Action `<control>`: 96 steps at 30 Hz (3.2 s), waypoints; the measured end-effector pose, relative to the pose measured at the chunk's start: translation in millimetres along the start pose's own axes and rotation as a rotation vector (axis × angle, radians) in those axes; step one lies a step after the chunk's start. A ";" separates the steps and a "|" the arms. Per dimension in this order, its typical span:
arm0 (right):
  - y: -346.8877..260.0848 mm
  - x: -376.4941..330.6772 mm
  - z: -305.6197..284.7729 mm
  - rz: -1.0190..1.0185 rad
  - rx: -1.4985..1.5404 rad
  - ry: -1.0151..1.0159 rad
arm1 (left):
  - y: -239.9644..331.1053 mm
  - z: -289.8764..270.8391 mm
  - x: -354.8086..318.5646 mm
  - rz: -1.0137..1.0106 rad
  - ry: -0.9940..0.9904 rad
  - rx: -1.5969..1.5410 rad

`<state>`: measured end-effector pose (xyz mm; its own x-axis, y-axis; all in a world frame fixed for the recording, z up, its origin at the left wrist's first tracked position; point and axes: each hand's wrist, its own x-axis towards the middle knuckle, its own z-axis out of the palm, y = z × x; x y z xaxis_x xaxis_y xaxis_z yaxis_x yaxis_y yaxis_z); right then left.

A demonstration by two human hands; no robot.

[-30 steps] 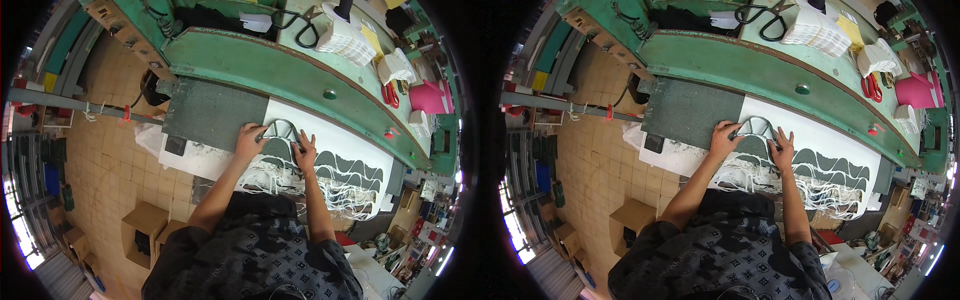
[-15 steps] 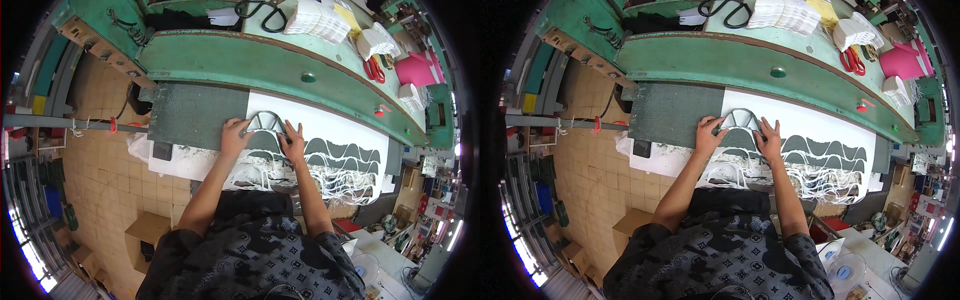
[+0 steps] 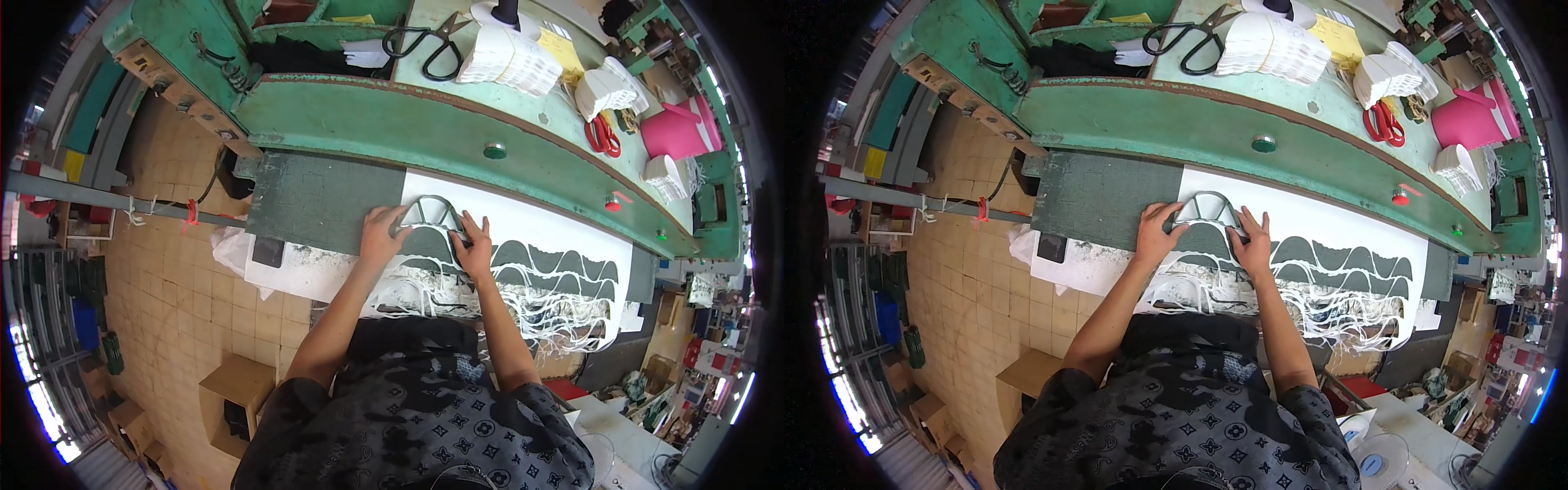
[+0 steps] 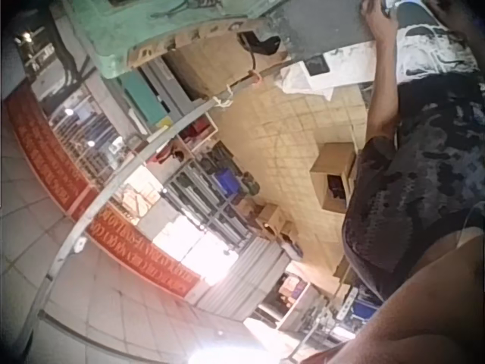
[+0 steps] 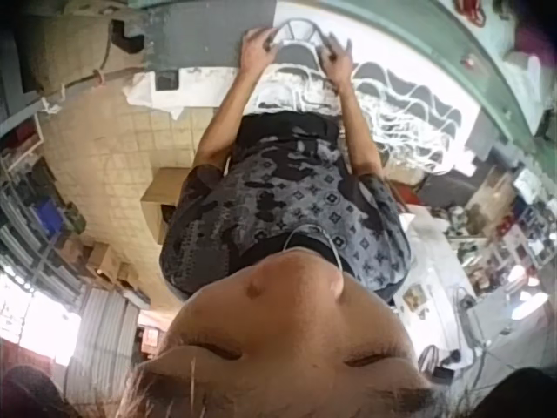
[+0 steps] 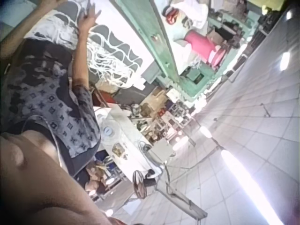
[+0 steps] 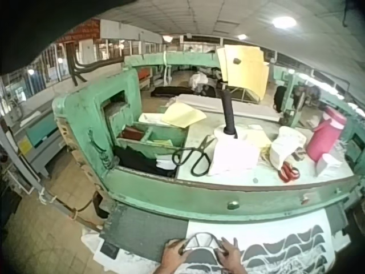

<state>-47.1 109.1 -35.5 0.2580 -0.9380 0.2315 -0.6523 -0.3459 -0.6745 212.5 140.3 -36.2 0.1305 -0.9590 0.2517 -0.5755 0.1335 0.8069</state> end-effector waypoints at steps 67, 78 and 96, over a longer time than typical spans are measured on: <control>12.6 -70.3 -102.7 0.265 0.006 -0.717 | 86.3 -34.8 -29.2 -0.012 -0.575 0.023; 26.5 -33.5 -61.0 0.130 -0.318 -0.302 | 52.1 18.5 66.5 0.401 -0.596 0.277; 16.3 -59.8 -69.7 0.139 -0.096 0.232 | 113.9 99.7 44.4 -0.581 -0.319 0.347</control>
<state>-122.8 157.9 -11.5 -0.0014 -0.9530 0.3030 -0.7374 -0.2037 -0.6440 72.3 88.0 13.6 0.2809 -0.8843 -0.3731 -0.7138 -0.4523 0.5347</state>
